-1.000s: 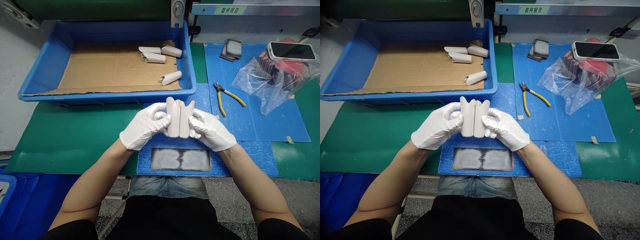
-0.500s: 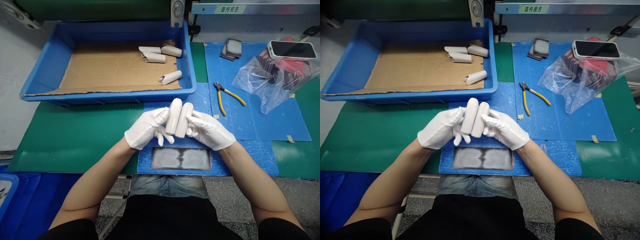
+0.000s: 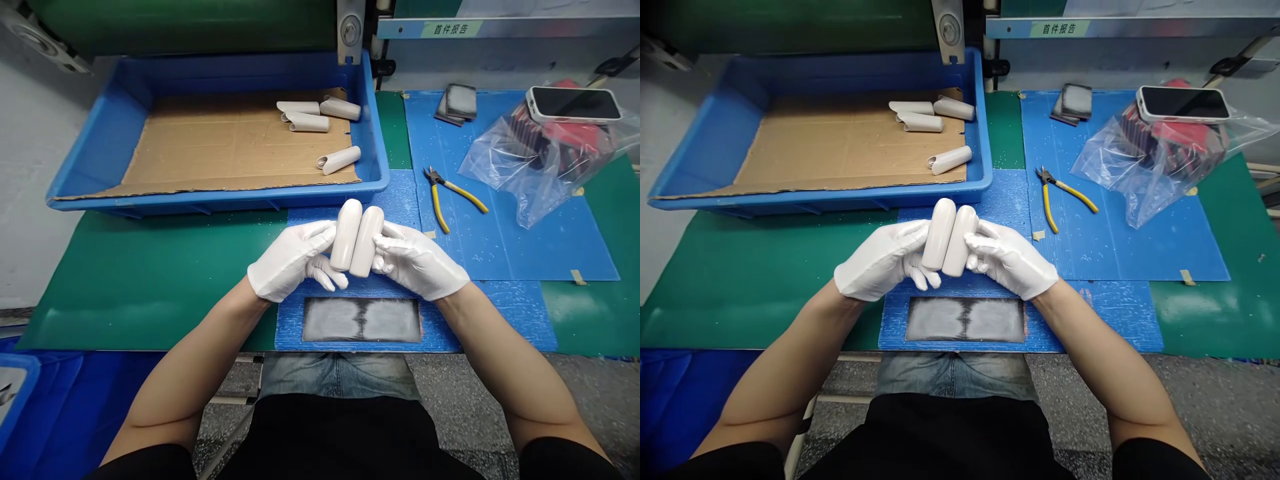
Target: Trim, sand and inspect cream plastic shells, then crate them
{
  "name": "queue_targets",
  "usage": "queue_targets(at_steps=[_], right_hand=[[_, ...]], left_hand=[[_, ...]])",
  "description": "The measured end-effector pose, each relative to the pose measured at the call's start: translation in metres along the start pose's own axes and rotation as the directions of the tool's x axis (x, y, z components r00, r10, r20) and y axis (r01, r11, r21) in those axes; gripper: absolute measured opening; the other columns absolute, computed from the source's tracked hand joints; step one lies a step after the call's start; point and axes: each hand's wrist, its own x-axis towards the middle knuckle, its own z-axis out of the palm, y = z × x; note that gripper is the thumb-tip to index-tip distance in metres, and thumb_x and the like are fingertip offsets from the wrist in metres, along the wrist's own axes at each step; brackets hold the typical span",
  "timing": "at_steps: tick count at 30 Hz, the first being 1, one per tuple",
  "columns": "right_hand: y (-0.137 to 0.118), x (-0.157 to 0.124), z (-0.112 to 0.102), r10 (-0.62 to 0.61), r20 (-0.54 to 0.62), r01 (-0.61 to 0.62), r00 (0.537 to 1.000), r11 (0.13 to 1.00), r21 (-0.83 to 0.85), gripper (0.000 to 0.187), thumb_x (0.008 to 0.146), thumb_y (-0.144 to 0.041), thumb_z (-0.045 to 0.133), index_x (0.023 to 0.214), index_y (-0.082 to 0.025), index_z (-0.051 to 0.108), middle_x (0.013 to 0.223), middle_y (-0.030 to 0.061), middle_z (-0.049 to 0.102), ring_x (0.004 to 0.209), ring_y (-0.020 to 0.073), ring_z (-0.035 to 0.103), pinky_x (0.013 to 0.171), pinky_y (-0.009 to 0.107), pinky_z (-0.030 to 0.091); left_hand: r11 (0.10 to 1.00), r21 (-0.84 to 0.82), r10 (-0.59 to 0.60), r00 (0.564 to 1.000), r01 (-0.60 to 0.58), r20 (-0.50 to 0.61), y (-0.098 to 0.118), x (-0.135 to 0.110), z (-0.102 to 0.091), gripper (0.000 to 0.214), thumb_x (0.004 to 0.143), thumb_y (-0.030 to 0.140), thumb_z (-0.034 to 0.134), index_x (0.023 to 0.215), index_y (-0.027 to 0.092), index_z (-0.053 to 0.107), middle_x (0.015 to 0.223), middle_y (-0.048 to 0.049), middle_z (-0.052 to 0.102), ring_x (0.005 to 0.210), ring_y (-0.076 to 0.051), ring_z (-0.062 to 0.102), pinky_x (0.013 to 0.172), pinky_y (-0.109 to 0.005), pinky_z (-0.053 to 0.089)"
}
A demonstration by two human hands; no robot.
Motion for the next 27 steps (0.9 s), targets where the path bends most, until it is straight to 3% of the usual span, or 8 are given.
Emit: queue_targets(at_steps=[8, 16, 27], right_hand=[[-0.001, -0.001, 0.002, -0.031, -0.031, 0.03, 0.999, 0.999, -0.032, 0.025, 0.086, -0.033, 0.084, 0.094, -0.018, 0.066, 0.08, -0.0035, 0.049, 0.066, 0.0091, 0.041, 0.058, 0.023, 0.04], [0.008, 0.004, 0.004, -0.023, -0.044, 0.018, 0.999, 0.992, -0.128, 0.041, 0.081, -0.046, 0.088, 0.1, -0.019, 0.063, 0.074, -0.0058, 0.049, 0.06, 0.0078, 0.037, 0.054, 0.025, 0.031], [0.011, 0.005, -0.001, -0.071, -0.058, 0.053, 0.996, 0.962, -0.267, 0.043, 0.084, -0.05, 0.085, 0.108, -0.019, 0.066, 0.077, -0.0044, 0.055, 0.062, 0.0092, 0.042, 0.057, 0.026, 0.033]], left_hand=[[0.999, 0.036, 0.023, 1.0, -0.022, -0.017, -0.001, -0.001, -0.002, 0.047, 0.097, 0.053, 0.068, 0.12, 0.012, 0.064, 0.079, -0.0056, 0.073, 0.058, -0.02, 0.076, 0.049, -0.024, 0.063], [0.993, 0.107, 0.045, 0.999, -0.042, -0.023, -0.004, 0.0, 0.002, 0.071, 0.088, 0.058, 0.077, 0.14, 0.013, 0.058, 0.072, -0.0036, 0.071, 0.051, -0.017, 0.07, 0.047, -0.024, 0.06], [0.987, 0.154, 0.055, 0.998, -0.05, -0.023, -0.006, 0.0, 0.004, 0.067, 0.085, 0.06, 0.079, 0.128, 0.012, 0.061, 0.071, -0.0049, 0.072, 0.055, -0.021, 0.073, 0.048, -0.027, 0.061]])
